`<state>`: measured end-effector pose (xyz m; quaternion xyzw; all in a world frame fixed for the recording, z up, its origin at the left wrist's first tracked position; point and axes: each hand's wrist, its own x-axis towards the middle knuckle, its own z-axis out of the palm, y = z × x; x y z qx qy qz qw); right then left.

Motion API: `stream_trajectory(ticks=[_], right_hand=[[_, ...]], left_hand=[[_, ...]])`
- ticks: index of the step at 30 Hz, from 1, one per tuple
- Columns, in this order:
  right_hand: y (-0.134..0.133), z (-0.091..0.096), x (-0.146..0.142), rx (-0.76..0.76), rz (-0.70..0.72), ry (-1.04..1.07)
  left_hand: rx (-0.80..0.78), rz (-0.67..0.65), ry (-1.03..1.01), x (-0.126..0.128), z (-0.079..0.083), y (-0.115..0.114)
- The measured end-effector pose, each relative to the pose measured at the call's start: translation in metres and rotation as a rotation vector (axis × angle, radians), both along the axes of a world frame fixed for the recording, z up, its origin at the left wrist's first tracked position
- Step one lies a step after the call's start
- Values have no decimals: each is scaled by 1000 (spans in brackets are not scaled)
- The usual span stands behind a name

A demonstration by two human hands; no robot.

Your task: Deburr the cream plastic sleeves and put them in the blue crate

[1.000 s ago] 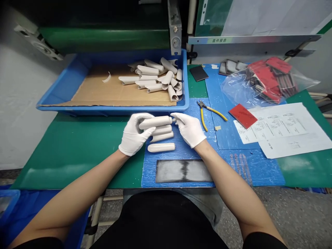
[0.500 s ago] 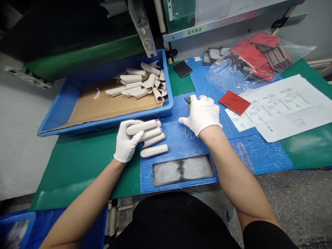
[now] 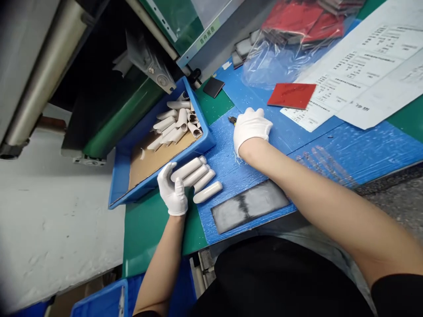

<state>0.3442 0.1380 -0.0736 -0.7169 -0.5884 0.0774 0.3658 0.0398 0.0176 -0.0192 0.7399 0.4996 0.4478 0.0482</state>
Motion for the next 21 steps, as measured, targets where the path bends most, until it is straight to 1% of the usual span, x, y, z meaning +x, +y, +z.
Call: stream_trajectory(ticks=[2, 3, 5, 7, 8, 9, 11, 12, 14, 16, 17, 19, 20, 21], right_hand=[[3, 3, -2, 16, -20, 67], [3, 7, -2, 14, -26, 99], [-1, 20, 0, -2, -46, 147], [-15, 39, 5, -89, -44, 157], [-26, 49, 7, -177, -19, 151], [-39, 59, 10, -305, 46, 144], [-70, 75, 15, -567, 241, 179], [-86, 82, 17, -639, 342, 234], [-114, 91, 21, -805, 496, 430], [-136, 97, 24, -971, 610, 638], [-144, 100, 26, -1022, 646, 704], [-155, 104, 28, -1061, 695, 767], [-160, 104, 29, -1035, 686, 775], [-165, 103, 28, -982, 643, 775]], left_hand=[[103, 20, 231, 1, 10, 4], [122, 13, 327, 3, 15, 6], [111, -25, 447, 8, 24, 11], [73, -56, 509, 12, 29, 14], [56, -57, 538, 14, 29, 15], [42, -55, 566, 15, 29, 15], [15, -29, 608, 15, 28, 13], [3, -13, 616, 15, 27, 11], [-35, 1, 619, 14, 26, 8], [-76, 1, 617, 14, 26, 6], [-95, -2, 613, 14, 27, 6], [-133, -12, 594, 15, 28, 5], [-149, -19, 583, 15, 29, 5], [-163, -27, 575, 15, 31, 4]])
